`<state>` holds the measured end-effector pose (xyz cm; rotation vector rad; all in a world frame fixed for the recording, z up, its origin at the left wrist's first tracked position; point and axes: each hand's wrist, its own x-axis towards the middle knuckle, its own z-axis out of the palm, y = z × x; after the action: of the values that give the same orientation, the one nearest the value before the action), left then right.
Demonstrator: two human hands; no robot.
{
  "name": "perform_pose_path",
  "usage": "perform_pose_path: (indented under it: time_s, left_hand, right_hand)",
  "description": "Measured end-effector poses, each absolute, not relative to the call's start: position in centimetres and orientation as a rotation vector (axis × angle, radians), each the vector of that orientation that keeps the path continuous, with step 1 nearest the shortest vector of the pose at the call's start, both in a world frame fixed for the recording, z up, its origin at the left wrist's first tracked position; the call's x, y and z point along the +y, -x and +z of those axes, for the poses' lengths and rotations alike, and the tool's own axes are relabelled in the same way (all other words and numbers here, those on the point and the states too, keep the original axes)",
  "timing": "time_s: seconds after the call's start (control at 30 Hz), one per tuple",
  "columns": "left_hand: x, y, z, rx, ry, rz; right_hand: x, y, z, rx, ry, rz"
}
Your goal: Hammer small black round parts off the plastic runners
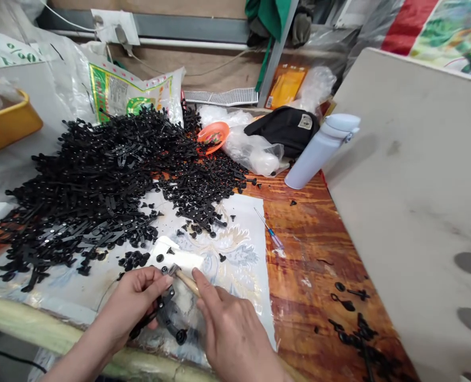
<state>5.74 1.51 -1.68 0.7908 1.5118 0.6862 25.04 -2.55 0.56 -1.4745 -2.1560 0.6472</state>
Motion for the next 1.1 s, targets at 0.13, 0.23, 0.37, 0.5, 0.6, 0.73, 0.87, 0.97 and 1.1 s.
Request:
perform_pose_path:
  time_s: [0.13, 0.23, 0.37, 0.5, 0.6, 0.73, 0.87, 0.97, 1.1]
  left_hand:
    - [1.4, -5.9, -1.8, 1.513, -0.799, 0.697]
    - [1.5, -6.0, -1.7, 1.521, -0.800, 0.702]
    - [1.5, -5.8, -1.9, 1.520, -0.844, 0.678]
    - [1.1, -5.4, -1.8, 1.506, -0.999, 0.604]
    - [0.3, -5.3, -1.0, 1.449, -1.208, 0.541]
    - [-0.6, -4.3, 0.7, 1.419, -1.398, 0.558]
    - [-1.4, -1.0, 1.7, 1.288, -1.174, 0.709]
    - [-2.2, 1.5, 1.3, 1.087, -0.931, 0.865]
    - [-3.2, 1.8, 0.2, 1.014, -0.715, 0.984]
  right_hand:
    - [-2.6, -24.6, 0.3, -2.184, 1.546, 0.718]
    - [-2.8, -24.5, 0.3, -2.122, 1.558, 0.719]
    - [-2.2, -24.6, 0.4, -2.115, 1.597, 0.898]
    - [-0.2, -24.3, 1.5, -1.840, 1.551, 0.988]
    - [1.4, -23.0, 1.9, -1.703, 1.495, 1.156]
    - [2.0, -21.0, 1.4, -1.512, 1.379, 1.640]
    - [1.3, -20.4, 2.2, -1.193, 1.297, 1.819]
    - [0.5, -20.5, 3.1, -1.053, 1.287, 1.895]
    - [-0.5, -19.9, 3.5, -0.866, 1.214, 1.995]
